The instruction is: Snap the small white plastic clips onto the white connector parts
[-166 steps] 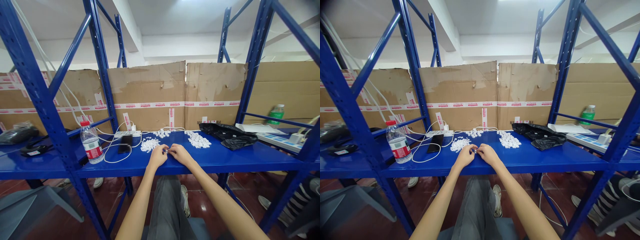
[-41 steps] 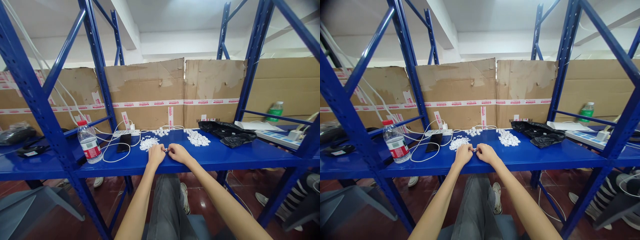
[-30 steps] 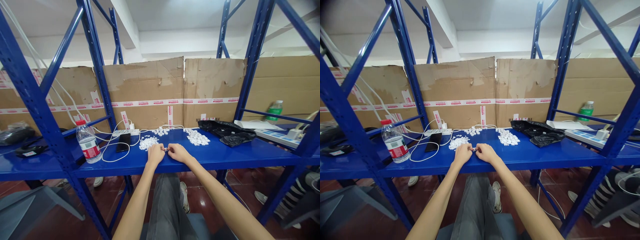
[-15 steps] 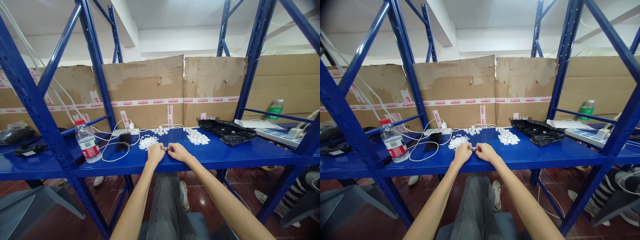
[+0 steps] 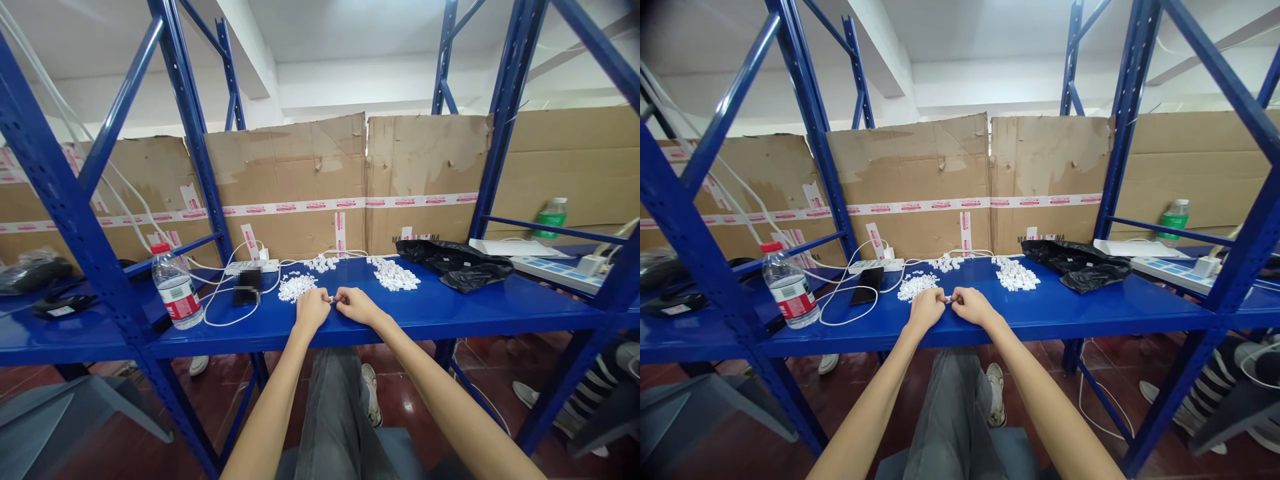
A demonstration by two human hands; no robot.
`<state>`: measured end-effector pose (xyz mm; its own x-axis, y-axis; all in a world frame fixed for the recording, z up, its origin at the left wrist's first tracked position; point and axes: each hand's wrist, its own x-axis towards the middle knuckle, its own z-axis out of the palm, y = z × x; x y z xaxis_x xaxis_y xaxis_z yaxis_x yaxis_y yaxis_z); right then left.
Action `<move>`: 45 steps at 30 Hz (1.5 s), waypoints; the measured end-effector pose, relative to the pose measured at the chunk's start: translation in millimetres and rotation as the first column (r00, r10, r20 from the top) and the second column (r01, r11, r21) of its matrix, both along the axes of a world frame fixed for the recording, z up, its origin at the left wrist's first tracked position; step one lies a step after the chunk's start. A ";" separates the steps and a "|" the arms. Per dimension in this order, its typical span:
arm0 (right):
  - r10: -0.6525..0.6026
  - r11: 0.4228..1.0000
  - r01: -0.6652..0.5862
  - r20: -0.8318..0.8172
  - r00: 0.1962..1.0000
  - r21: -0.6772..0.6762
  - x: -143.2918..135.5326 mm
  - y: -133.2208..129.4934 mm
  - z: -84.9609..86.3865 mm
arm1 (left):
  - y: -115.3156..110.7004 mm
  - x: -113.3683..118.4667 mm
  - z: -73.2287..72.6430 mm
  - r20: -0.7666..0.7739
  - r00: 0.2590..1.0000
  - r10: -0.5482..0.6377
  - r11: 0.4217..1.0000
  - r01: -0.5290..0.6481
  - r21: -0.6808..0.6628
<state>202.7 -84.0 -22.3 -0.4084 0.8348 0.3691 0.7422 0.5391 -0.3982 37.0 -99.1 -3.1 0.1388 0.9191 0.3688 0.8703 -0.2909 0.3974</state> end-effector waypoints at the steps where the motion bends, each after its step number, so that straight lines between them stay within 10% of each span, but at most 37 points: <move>1: 0.002 1.000 -0.002 -0.003 1.000 0.004 0.1 -0.4 0.0 | 0.2 -0.2 -0.8 0.003 1.000 -0.009 1.000 0.009 0.005; 45: 0.003 0.995 -0.012 0.087 0.996 0.100 -2.3 -12.5 8.7 | -1.5 -1.5 -5.4 0.048 0.998 0.033 0.994 -0.038 0.099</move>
<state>200.5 -96.5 -13.6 -0.4488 0.7919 0.4141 0.7671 0.5791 -0.2761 35.5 -100.5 -8.5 0.0871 0.8812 0.4646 0.8621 -0.3004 0.4082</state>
